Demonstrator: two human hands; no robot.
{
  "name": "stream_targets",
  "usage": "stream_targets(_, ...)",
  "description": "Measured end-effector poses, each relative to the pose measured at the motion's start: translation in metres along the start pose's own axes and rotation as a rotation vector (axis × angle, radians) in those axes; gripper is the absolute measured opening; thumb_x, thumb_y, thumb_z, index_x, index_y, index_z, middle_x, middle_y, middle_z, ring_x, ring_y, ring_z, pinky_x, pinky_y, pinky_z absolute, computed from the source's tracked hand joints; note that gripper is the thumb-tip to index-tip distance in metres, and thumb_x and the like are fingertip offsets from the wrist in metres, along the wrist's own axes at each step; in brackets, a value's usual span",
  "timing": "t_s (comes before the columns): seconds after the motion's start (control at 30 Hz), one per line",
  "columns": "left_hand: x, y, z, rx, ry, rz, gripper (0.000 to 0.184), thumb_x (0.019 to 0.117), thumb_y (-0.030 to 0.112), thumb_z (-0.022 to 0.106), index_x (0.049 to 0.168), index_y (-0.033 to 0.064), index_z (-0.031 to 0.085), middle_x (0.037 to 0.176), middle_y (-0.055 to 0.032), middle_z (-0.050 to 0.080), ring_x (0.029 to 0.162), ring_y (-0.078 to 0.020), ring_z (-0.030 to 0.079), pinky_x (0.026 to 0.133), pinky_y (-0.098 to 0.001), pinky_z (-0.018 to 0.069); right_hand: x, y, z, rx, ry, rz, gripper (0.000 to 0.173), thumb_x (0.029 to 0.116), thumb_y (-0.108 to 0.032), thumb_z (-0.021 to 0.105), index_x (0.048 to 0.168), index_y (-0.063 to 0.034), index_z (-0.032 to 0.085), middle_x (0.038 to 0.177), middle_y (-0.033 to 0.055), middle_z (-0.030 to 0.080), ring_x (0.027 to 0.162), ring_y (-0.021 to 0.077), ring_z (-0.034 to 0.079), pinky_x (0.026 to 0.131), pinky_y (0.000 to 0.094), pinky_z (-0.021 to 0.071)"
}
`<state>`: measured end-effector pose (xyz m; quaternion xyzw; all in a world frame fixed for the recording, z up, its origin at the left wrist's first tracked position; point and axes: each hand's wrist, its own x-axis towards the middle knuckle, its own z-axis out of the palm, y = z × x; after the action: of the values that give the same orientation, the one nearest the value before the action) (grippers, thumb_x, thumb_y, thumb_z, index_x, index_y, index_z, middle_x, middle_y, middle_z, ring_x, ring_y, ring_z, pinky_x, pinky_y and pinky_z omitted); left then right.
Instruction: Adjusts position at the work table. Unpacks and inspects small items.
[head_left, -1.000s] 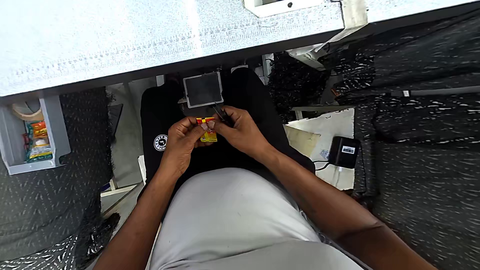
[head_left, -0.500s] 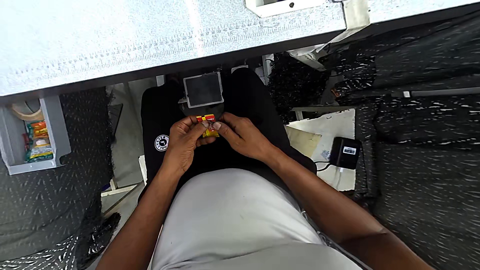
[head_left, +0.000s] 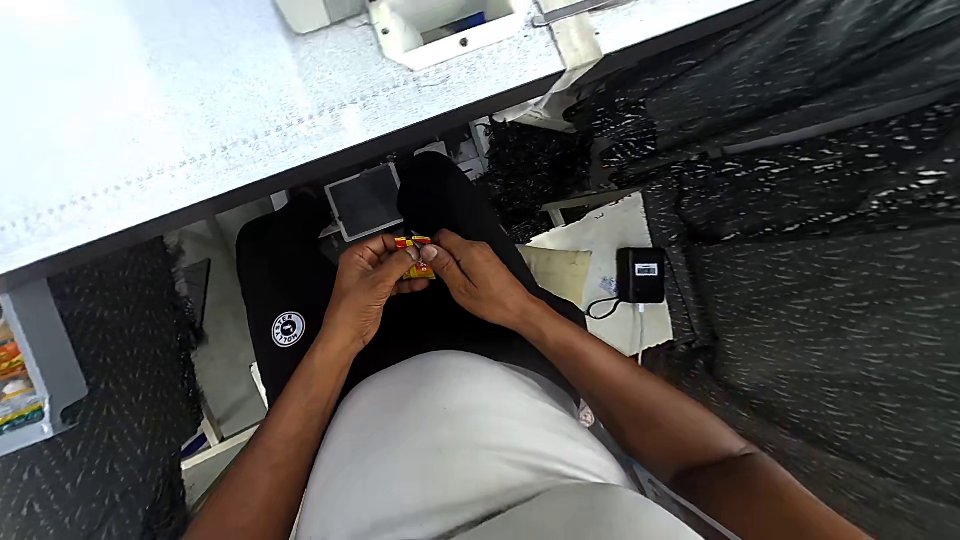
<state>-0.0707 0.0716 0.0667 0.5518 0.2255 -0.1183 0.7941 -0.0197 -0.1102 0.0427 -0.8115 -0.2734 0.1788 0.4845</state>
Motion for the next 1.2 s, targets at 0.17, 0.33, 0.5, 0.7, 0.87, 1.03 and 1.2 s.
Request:
stream_targets(0.17,0.017,0.008,0.016,0.140,-0.113,-0.030,0.006,0.0967,-0.001,0.065,0.101,-0.0019,0.069,0.092,-0.0109,0.073,0.079,-0.0186,0.074,0.072,-0.0363,0.0655,-0.009,0.011,-0.020,-0.028,0.019,0.024,0.033,0.1104,-0.030,0.044,0.094,-0.0070,0.061,0.066,-0.0002,0.052,0.058,0.0098,0.052,0.054,0.0287,0.0439)
stream_targets(0.33,0.047,0.015,0.039,0.269,-0.270,-0.041,0.006,0.0955,0.000,0.068,0.100,-0.0035,0.070,0.090,-0.0113,0.074,0.076,-0.0176,0.074,0.070,-0.0339,0.0654,-0.021,0.029,-0.038,0.009,0.144,0.069,0.035,0.1104,-0.028,0.044,0.088,-0.0064,0.061,0.066,0.0006,0.051,0.059,0.0104,0.051,0.057,0.0299,0.0435)
stream_targets(0.5,0.070,0.011,0.069,0.218,-0.345,-0.110,0.009,0.0961,0.001,0.068,0.102,-0.0048,0.069,0.093,-0.0133,0.074,0.077,-0.0195,0.075,0.070,-0.0350,0.0654,-0.031,0.032,-0.040,0.265,0.334,0.305,0.043,0.1125,-0.033,0.036,0.093,-0.0045,0.061,0.065,0.0029,0.050,0.050,0.0134,0.047,0.047,0.0310,0.0429)
stream_targets(0.7,0.067,0.005,0.062,0.074,-0.315,-0.162,0.014,0.1011,0.001,0.059,0.112,-0.0032,0.068,0.107,-0.0151,0.071,0.091,-0.0224,0.074,0.080,-0.0383,0.0645,-0.042,0.024,-0.049,1.068,0.208,0.542,0.045,0.1103,-0.053,0.026,0.106,-0.0181,0.055,0.066,-0.0067,0.045,0.043,0.0022,0.034,0.038,0.0162,0.0315)
stream_targets(0.87,0.045,0.011,0.047,0.058,-0.150,-0.082,0.015,0.0982,0.000,0.063,0.113,0.0024,0.066,0.104,-0.0108,0.071,0.088,-0.0194,0.073,0.076,-0.0367,0.0647,-0.030,0.008,-0.045,0.551,0.259,0.316,0.021,0.1012,-0.023,0.063,0.112,-0.0051,0.067,0.077,0.0000,0.061,0.054,0.0059,0.047,0.047,0.0209,0.0379)
stream_targets(1.03,0.027,0.011,0.021,-0.050,-0.063,0.005,0.011,0.1010,0.002,0.060,0.107,0.0031,0.069,0.106,-0.0112,0.072,0.094,-0.0211,0.073,0.083,-0.0400,0.0633,-0.014,0.002,-0.031,0.667,0.210,0.308,0.014,0.1012,-0.017,0.064,0.106,-0.0056,0.070,0.076,-0.0003,0.060,0.049,0.0041,0.041,0.042,0.0189,0.0319)
stream_targets(1.2,0.015,0.006,0.006,-0.150,0.013,0.073,0.013,0.1015,0.002,0.059,0.107,0.0042,0.071,0.114,-0.0119,0.073,0.101,-0.0214,0.073,0.087,-0.0386,0.0624,-0.003,-0.008,-0.021,0.770,0.064,0.359,0.017,0.1020,-0.020,0.064,0.111,-0.0072,0.069,0.071,-0.0011,0.055,0.045,0.0031,0.037,0.039,0.0175,0.0306)
